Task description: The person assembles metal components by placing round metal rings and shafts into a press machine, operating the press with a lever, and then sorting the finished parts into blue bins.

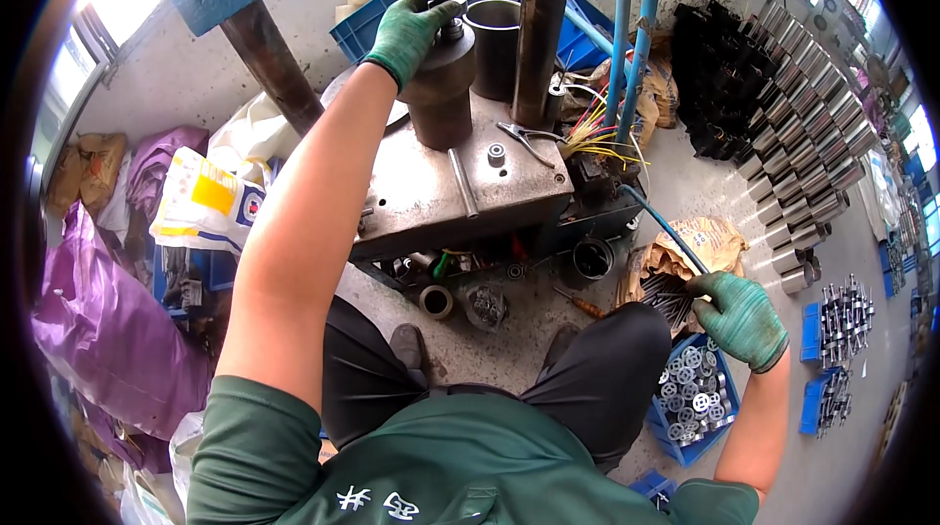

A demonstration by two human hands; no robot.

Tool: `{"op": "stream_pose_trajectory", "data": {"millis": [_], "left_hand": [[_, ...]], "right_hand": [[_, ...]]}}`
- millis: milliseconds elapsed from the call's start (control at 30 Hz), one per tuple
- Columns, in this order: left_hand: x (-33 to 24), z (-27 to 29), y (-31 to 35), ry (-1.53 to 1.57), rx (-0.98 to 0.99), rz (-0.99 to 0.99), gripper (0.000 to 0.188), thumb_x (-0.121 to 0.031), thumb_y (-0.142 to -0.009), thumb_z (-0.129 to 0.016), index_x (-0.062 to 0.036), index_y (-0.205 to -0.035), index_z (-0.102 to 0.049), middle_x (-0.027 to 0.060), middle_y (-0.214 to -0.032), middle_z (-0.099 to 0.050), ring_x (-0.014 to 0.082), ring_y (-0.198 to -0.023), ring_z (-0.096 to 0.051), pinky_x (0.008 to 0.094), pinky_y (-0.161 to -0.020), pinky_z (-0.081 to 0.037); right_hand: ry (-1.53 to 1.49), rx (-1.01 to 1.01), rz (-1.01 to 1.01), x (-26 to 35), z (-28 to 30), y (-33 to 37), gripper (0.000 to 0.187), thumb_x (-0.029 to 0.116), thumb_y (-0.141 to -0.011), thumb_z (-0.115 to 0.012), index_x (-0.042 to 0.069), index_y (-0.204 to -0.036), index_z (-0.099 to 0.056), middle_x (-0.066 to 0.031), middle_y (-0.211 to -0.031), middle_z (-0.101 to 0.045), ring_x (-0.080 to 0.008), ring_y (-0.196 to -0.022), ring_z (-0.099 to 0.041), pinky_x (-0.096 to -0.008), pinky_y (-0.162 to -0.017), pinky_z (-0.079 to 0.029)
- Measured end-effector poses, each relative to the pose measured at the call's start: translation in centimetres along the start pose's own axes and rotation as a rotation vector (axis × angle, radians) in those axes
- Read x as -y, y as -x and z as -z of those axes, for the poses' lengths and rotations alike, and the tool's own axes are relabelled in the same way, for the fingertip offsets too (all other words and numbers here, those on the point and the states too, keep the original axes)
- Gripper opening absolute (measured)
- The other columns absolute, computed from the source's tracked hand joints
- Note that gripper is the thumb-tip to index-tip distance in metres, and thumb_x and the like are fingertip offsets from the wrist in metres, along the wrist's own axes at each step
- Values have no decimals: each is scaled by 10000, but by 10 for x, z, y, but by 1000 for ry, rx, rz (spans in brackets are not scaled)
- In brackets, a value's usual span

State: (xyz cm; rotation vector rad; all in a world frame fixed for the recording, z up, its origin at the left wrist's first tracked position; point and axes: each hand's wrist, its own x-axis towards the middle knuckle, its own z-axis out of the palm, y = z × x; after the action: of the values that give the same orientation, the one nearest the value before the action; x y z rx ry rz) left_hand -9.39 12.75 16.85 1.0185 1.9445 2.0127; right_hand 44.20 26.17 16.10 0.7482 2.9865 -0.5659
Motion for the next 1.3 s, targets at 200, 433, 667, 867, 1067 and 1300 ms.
{"op": "stream_pose_trajectory", "data": {"millis": [200, 433, 667, 867, 1067, 1300], "left_hand": [[-4, -1, 4, -6, 6, 10, 428, -235, -946, -843, -57, -1311, -711, 36, -993, -766, 89, -795, -700, 247, -772, -600], [-10, 0, 9, -63, 4, 18, 430, -268, -958, -831, -59, -1317, -722, 47, -1082, -772, 117, -931, -714, 274, -891, -592], [-11, -1, 12, -123, -5, -25, 447, -261, -965, -821, -36, -1333, -701, 54, -944, -765, 89, -765, -696, 245, -751, -602], [-6, 0, 7, -188, -23, -39, 432, -274, -964, -815, -63, -1328, -718, 67, -989, -790, 99, -797, -723, 255, -801, -612], [-10, 2, 9, -140, 3, 32, 526, -375, -893, -887, -85, -1306, -737, 59, -1104, -780, 145, -990, -727, 309, -969, -579], [-12, 1, 10, -123, 7, 38, 513, -367, -895, -886, -89, -1300, -740, 56, -1091, -780, 139, -973, -726, 306, -955, -584]], "right_hand": [[95, 169, 33, -2, 0, 2, 261, 164, -902, -645, 21, -1079, -773, -214, -1074, -754, -399, -997, -728, -455, -902, -585], [57, 125, 41, -2, -3, 6, 257, 160, -915, -639, 23, -1086, -772, -218, -1074, -752, -405, -1014, -720, -463, -907, -578], [-51, 53, 0, -2, 1, 1, 264, 157, -920, -628, 17, -1097, -765, -227, -1083, -745, -410, -1023, -715, -465, -912, -575], [41, 166, 34, -2, 0, -1, 264, 130, -918, -631, 9, -1112, -763, -226, -1060, -753, -412, -980, -729, -455, -904, -584], [71, 148, 52, -1, 1, -1, 279, 125, -917, -628, 8, -1132, -762, -223, -1071, -761, -399, -1004, -735, -455, -911, -583], [-47, -49, -14, 0, 4, -4, 294, 50, -914, -617, 5, -1172, -753, -226, -1087, -763, -395, -996, -742, -435, -895, -589]]}}
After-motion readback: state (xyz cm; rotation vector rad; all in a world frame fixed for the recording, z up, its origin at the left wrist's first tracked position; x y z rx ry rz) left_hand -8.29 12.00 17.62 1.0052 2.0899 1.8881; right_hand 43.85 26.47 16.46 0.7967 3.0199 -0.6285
